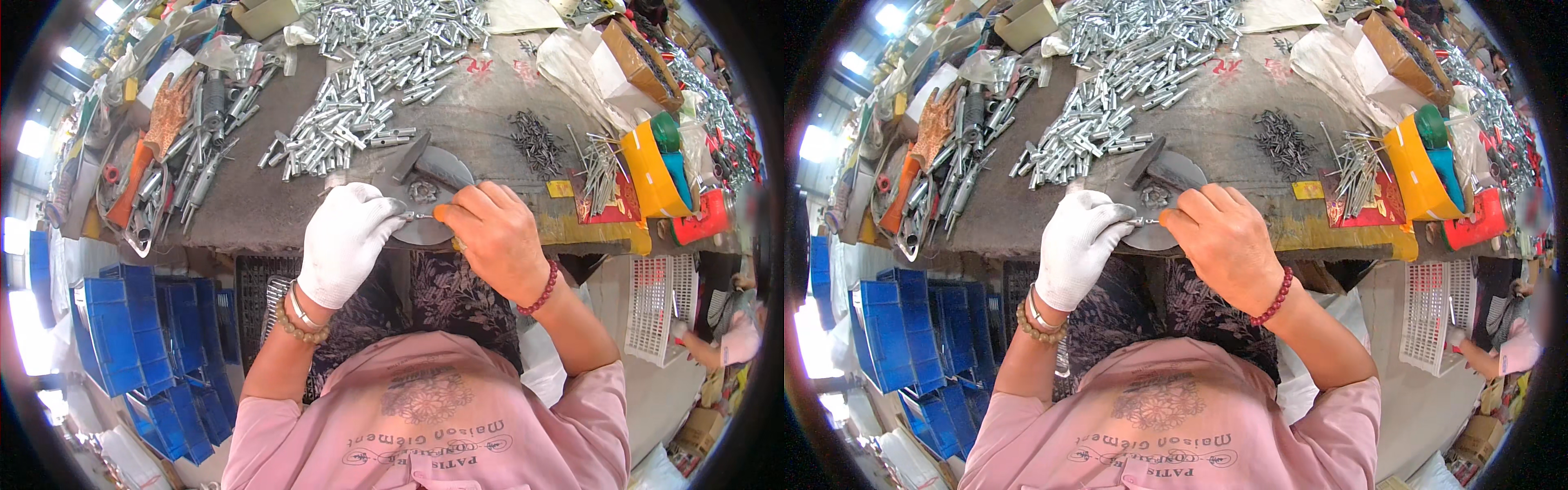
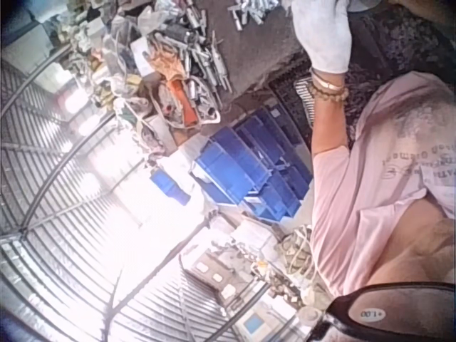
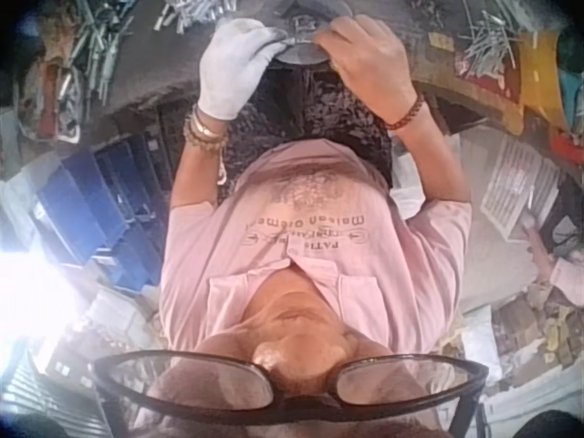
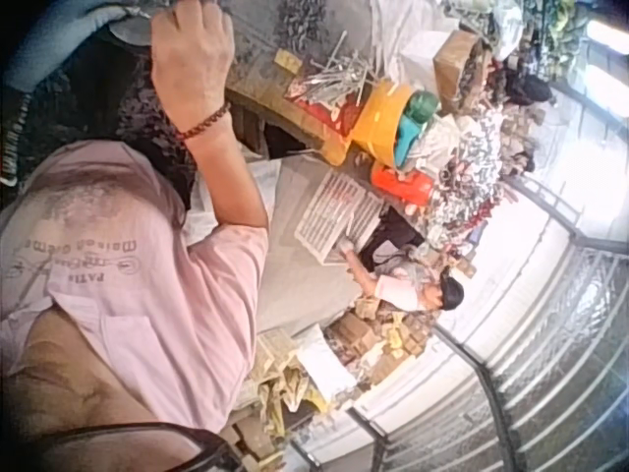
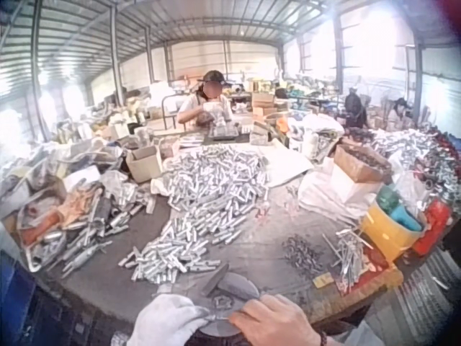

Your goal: Manually assembling small metal pins and plates using a hammer on a workshop table.

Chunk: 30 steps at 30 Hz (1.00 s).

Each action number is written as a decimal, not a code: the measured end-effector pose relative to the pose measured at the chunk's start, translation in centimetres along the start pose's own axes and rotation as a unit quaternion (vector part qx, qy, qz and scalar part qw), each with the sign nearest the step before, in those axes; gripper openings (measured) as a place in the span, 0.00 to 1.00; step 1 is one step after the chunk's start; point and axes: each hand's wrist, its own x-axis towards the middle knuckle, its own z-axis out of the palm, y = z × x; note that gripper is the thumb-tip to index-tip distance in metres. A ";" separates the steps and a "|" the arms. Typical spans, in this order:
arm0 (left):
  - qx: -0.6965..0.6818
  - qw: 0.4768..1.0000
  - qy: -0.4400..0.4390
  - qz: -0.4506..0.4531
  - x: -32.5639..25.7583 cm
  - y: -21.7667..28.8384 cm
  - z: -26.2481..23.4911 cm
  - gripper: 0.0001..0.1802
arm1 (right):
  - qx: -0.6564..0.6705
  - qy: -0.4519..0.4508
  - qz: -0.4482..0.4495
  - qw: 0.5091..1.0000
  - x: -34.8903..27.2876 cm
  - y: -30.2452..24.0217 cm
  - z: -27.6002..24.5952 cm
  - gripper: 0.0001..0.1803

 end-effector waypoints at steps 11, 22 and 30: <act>-0.048 0.999 0.009 -0.021 -0.4 -0.6 0.3 0.12 | 0.038 0.015 -0.009 0.999 0.3 0.2 0.5 0.15; -0.084 0.996 0.019 -0.025 -0.2 -0.8 0.4 0.11 | 0.061 0.022 -0.027 0.998 0.6 0.4 1.6 0.08; -0.098 0.994 0.005 -0.042 -0.1 -0.2 -0.1 0.12 | -0.030 0.115 0.123 0.985 -1.6 3.7 -2.4 0.14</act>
